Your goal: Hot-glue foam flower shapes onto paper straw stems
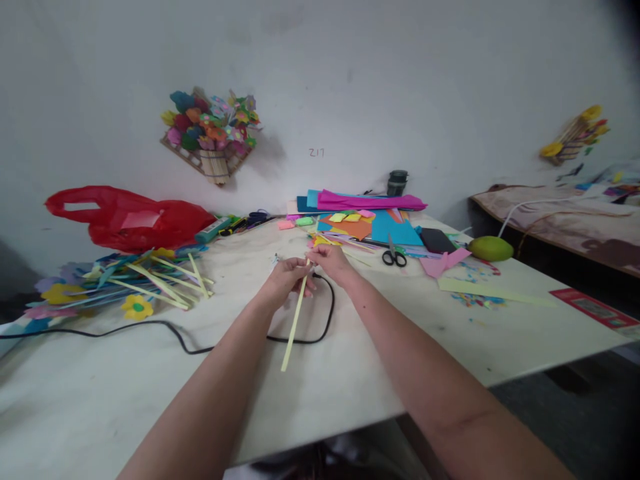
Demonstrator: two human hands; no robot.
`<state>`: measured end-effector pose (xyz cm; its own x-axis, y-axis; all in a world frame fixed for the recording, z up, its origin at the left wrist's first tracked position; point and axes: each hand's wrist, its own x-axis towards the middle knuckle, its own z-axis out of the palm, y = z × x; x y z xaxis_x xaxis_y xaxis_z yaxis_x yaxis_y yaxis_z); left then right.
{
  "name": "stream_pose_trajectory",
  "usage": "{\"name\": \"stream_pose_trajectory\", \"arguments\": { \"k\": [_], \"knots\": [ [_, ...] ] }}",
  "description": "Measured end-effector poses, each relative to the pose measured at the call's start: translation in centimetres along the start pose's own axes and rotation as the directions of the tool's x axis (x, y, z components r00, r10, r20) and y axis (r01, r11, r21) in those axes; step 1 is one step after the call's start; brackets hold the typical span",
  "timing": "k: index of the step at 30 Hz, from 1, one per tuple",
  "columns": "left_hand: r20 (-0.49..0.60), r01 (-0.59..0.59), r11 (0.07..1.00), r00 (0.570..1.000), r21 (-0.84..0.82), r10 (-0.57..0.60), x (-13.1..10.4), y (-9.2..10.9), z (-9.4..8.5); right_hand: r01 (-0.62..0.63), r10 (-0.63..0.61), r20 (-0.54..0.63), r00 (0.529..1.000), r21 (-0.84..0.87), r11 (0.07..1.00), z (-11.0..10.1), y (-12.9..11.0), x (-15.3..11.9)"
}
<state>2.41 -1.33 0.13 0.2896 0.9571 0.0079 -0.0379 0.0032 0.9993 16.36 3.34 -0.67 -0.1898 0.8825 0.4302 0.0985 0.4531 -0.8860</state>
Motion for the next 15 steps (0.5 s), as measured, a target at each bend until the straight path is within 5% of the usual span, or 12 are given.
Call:
{"name": "stream_pose_trajectory", "arguments": {
  "k": [7,15],
  "knots": [
    [-0.021,-0.024,1.0,0.999,-0.008,0.024,-0.02,0.09,0.13,0.138,-0.165,-0.056,0.985,-0.326,0.935,0.32,0.37,0.41],
    [-0.053,-0.038,0.998,0.998,-0.039,0.036,0.05,-0.06,0.38,0.282,-0.318,0.075,0.945,-0.681,0.676,0.37,-0.37,-0.25]
  ]
}}
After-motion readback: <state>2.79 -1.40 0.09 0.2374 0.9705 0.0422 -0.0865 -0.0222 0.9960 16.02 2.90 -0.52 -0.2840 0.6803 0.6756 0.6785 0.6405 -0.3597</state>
